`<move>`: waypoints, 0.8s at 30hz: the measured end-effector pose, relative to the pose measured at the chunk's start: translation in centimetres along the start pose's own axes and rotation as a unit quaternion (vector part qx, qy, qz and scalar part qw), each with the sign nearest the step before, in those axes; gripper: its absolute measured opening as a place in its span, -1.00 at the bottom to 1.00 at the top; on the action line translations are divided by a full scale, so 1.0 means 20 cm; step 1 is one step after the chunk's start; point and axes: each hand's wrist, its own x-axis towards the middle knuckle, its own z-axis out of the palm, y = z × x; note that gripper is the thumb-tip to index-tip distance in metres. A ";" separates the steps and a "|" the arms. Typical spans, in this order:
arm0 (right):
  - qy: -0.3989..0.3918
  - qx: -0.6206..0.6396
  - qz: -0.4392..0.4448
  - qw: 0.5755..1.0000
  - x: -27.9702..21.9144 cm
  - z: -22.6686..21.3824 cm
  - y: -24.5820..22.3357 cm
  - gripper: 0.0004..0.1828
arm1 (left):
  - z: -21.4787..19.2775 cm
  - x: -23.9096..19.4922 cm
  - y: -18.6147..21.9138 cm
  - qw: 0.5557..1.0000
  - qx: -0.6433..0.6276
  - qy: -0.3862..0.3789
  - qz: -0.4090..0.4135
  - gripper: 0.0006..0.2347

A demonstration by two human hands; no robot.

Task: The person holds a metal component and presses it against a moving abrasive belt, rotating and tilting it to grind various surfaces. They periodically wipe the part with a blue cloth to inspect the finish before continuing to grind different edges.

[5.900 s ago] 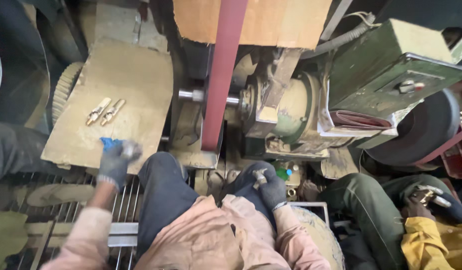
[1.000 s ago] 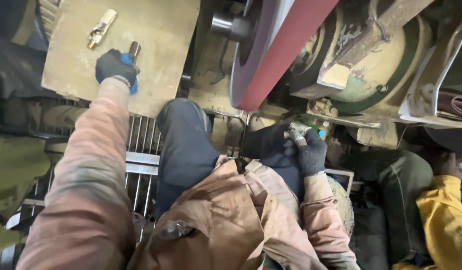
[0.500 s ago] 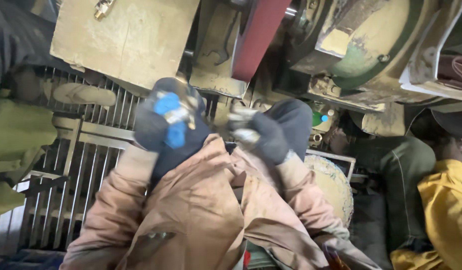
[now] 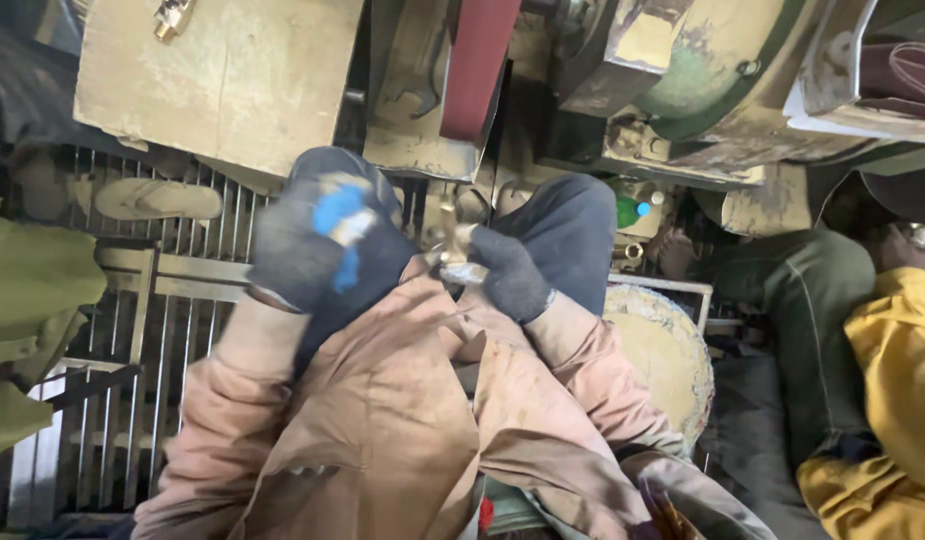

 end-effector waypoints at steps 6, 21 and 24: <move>0.066 -0.094 -0.049 0.992 -0.05 -0.04 -0.23 -0.56 | -0.13 -0.12 -0.16 0.935 0.346 0.009 0.074 -0.52; 0.014 -0.314 0.047 0.948 0.17 -0.14 -0.07 -0.56 | 0.27 0.15 -0.51 0.988 0.010 -0.152 -0.037 -0.62; 0.002 -0.405 0.032 0.914 0.24 -0.22 -0.03 -0.52 | 0.32 0.27 -0.58 0.967 -0.016 -0.208 -0.145 -0.66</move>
